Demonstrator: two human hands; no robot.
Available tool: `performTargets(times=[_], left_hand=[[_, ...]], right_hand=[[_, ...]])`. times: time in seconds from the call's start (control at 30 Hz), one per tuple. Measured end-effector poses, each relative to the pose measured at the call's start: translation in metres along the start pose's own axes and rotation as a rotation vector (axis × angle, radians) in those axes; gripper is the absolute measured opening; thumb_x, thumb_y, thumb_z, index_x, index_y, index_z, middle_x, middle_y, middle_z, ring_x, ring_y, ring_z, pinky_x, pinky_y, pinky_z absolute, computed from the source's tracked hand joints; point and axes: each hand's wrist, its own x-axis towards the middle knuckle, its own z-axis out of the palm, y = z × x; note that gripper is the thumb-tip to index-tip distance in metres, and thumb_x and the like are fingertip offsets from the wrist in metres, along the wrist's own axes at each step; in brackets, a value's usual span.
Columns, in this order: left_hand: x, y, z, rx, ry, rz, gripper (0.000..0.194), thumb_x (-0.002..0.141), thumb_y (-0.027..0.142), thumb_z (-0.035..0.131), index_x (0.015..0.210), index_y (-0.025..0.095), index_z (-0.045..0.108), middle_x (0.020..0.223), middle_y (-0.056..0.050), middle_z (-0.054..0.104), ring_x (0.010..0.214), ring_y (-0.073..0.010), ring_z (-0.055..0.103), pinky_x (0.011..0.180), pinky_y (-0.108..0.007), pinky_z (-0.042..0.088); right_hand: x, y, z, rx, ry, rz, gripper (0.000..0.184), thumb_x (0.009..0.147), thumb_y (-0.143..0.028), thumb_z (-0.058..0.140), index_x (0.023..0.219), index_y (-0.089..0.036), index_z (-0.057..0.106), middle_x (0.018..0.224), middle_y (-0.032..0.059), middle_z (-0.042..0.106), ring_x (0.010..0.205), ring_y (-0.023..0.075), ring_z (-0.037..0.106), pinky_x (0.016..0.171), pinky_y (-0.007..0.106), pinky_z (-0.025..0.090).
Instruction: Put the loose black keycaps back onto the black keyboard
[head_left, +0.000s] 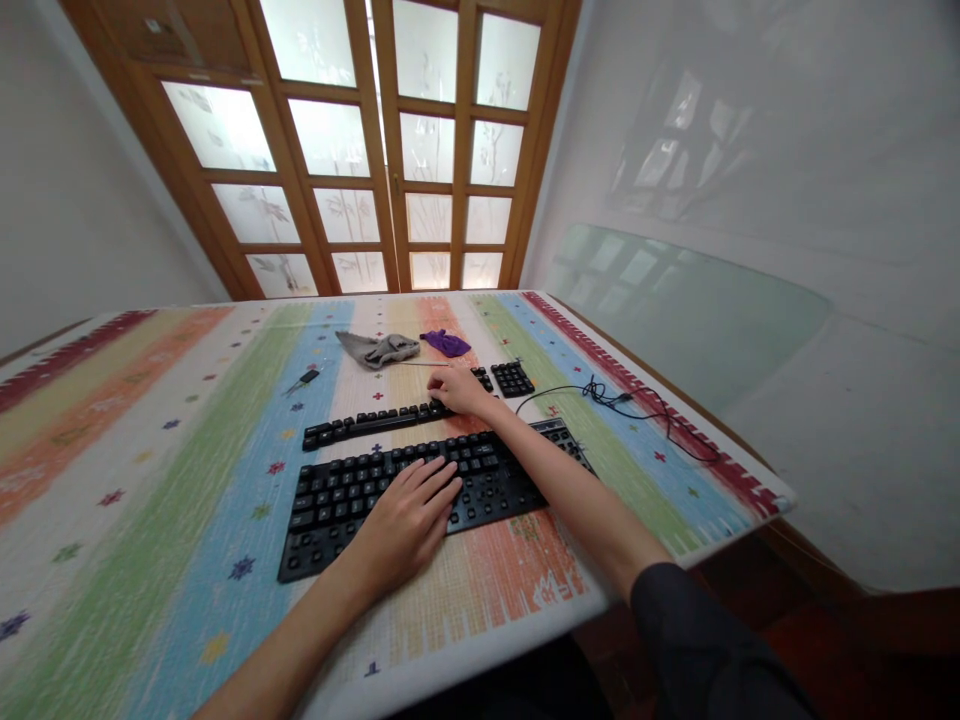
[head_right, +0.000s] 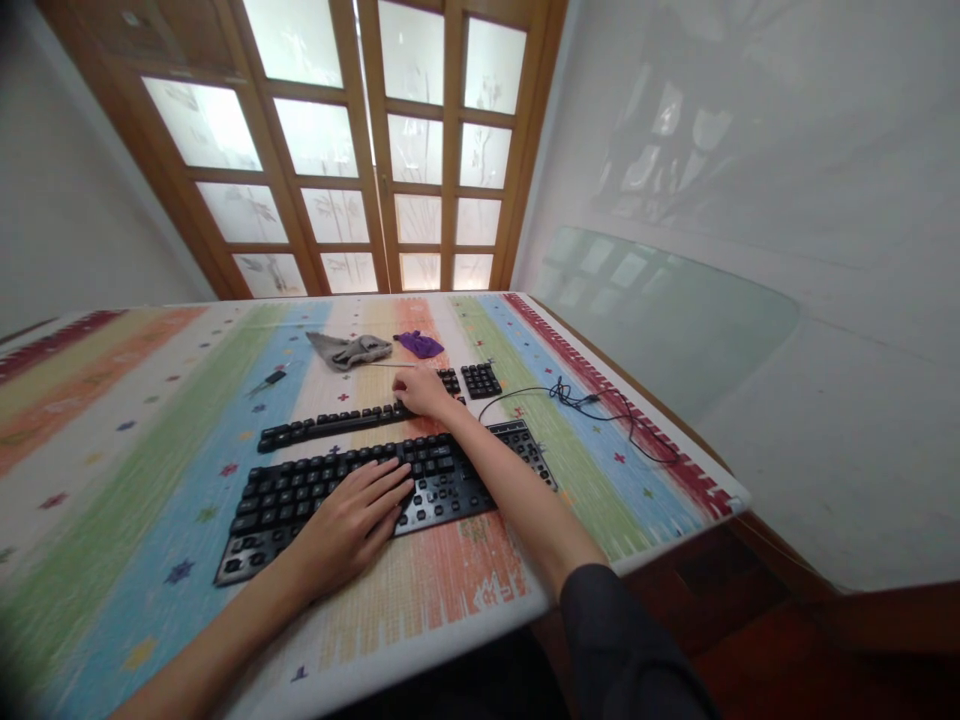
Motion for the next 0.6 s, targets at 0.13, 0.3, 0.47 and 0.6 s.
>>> performTargets(times=[0.13, 0.3, 0.47, 0.6], left_hand=[[0.0, -0.001, 0.0, -0.014, 0.018, 0.003, 0.039, 0.095, 0.013, 0.049, 0.133, 0.017, 0.06, 0.136, -0.012, 0.063, 0.13, -0.0289, 0.057, 0.107, -0.054, 0.05], [-0.002, -0.003, 0.001, -0.023, 0.02, -0.001, 0.04, 0.095, 0.014, 0.05, 0.133, 0.019, 0.06, 0.136, -0.011, 0.063, 0.13, -0.0288, 0.056, 0.107, -0.054, 0.049], [-0.003, -0.006, 0.001, -0.026, 0.042, -0.011, 0.038, 0.096, 0.016, 0.051, 0.132, 0.019, 0.061, 0.134, -0.01, 0.065, 0.126, -0.0285, 0.059, 0.105, -0.053, 0.051], [-0.001, -0.006, -0.001, -0.022, 0.075, -0.023, 0.034, 0.096, 0.018, 0.053, 0.128, 0.017, 0.064, 0.128, -0.011, 0.068, 0.121, -0.028, 0.061, 0.102, -0.051, 0.053]], right_hand=[[0.002, -0.003, 0.003, -0.016, 0.0, -0.017, 0.011, 0.089, -0.015, 0.063, 0.089, -0.015, 0.074, 0.099, 0.0109, 0.075, 0.098, 0.0249, 0.063, 0.087, 0.033, 0.044], [0.002, -0.009, 0.004, -0.014, 0.03, -0.036, 0.014, 0.091, -0.011, 0.057, 0.096, -0.014, 0.071, 0.103, 0.0121, 0.073, 0.101, 0.0253, 0.061, 0.089, 0.034, 0.042], [-0.006, -0.015, -0.003, 0.025, 0.088, -0.092, 0.013, 0.095, -0.013, 0.054, 0.1, -0.014, 0.066, 0.104, 0.0121, 0.071, 0.101, 0.0248, 0.059, 0.092, 0.035, 0.04], [-0.025, -0.02, -0.008, 0.077, 0.126, -0.143, 0.012, 0.096, -0.012, 0.051, 0.101, -0.015, 0.062, 0.105, 0.0106, 0.069, 0.102, 0.0223, 0.06, 0.092, 0.033, 0.042]])
